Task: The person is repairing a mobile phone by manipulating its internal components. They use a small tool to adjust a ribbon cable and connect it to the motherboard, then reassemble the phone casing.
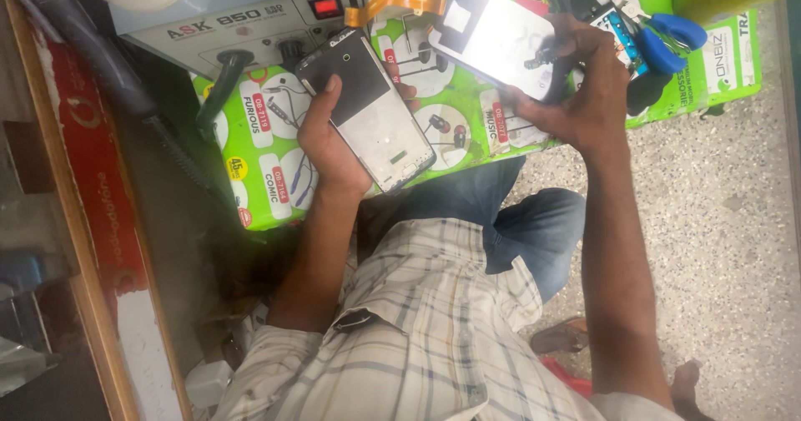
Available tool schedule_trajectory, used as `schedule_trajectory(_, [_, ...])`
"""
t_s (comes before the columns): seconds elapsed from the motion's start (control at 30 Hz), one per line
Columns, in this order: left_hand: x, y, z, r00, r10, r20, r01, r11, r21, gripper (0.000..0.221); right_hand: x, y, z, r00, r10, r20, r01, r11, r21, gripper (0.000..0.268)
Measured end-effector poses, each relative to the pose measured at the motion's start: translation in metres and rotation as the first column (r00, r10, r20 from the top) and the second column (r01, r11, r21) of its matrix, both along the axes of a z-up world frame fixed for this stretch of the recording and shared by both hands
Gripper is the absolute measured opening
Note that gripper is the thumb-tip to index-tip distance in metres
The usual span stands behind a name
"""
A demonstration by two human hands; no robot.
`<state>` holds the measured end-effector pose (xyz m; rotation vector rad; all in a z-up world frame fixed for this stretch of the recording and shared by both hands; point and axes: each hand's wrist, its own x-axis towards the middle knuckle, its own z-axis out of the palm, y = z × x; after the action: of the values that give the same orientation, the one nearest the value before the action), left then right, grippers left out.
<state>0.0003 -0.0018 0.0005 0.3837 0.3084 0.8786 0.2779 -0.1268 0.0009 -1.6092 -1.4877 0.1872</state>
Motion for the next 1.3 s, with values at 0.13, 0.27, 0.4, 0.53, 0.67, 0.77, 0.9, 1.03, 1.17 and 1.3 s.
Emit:
schedule_trajectory(0.13, [0.0, 0.0, -0.002, 1.0, -0.006, 0.003, 0.006, 1.0, -0.01, 0.051, -0.004, 0.006, 0.0, 0.99, -0.001, 0.141, 0.004, 1.0, -0.019, 0.061])
schedule_trajectory(0.27, [0.001, 0.0, -0.005, 1.0, -0.028, -0.001, 0.027, 0.999, -0.026, 0.053, -0.011, 0.007, 0.009, 0.975, -0.051, 0.217, 0.061, 0.997, -0.037, 0.061])
schedule_trajectory(0.4, [0.0, 0.0, -0.005, 0.999, -0.033, 0.019, 0.033, 0.999, -0.021, 0.054, -0.017, 0.002, 0.013, 0.899, -0.103, 0.425, 0.09, 0.995, 0.051, 0.065])
schedule_trajectory(0.53, [0.001, 0.0, -0.005, 0.999, -0.034, 0.007, 0.034, 0.999, 0.008, 0.054, -0.016, -0.001, 0.012, 0.901, -0.223, 0.373, 0.159, 0.968, 0.196, 0.063])
schedule_trajectory(0.67, [0.002, 0.001, -0.006, 0.999, -0.038, 0.012, 0.037, 0.999, 0.032, 0.055, -0.024, 0.016, 0.02, 0.904, -0.321, 0.284, 0.241, 0.929, 0.282, 0.057])
schedule_trajectory(0.77, [0.002, 0.0, -0.006, 0.999, -0.032, -0.005, 0.033, 0.998, 0.047, 0.056, -0.041, 0.055, 0.028, 0.927, -0.338, 0.166, 0.289, 0.921, 0.26, 0.048])
schedule_trajectory(0.9, [0.003, -0.001, -0.007, 0.999, -0.044, -0.006, 0.044, 0.999, 0.022, 0.056, -0.067, 0.135, 0.03, 0.943, -0.301, 0.142, 0.259, 0.932, 0.255, 0.033])
schedule_trajectory(1.03, [0.003, -0.002, -0.006, 0.999, -0.04, 0.0, 0.04, 0.999, 0.029, 0.055, -0.091, 0.164, 0.026, 0.976, -0.165, 0.145, 0.142, 0.978, 0.155, 0.023])
schedule_trajectory(1.17, [0.002, -0.003, -0.008, 0.998, -0.051, -0.027, 0.052, 0.998, 0.025, 0.055, -0.092, 0.157, 0.02, 0.969, -0.161, 0.187, 0.147, 0.986, 0.084, 0.013])
schedule_trajectory(1.3, [0.006, -0.003, -0.009, 0.996, -0.077, -0.039, 0.079, 0.995, 0.066, 0.053, -0.077, 0.141, 0.017, 0.95, -0.238, 0.201, 0.199, 0.96, 0.194, 0.01])
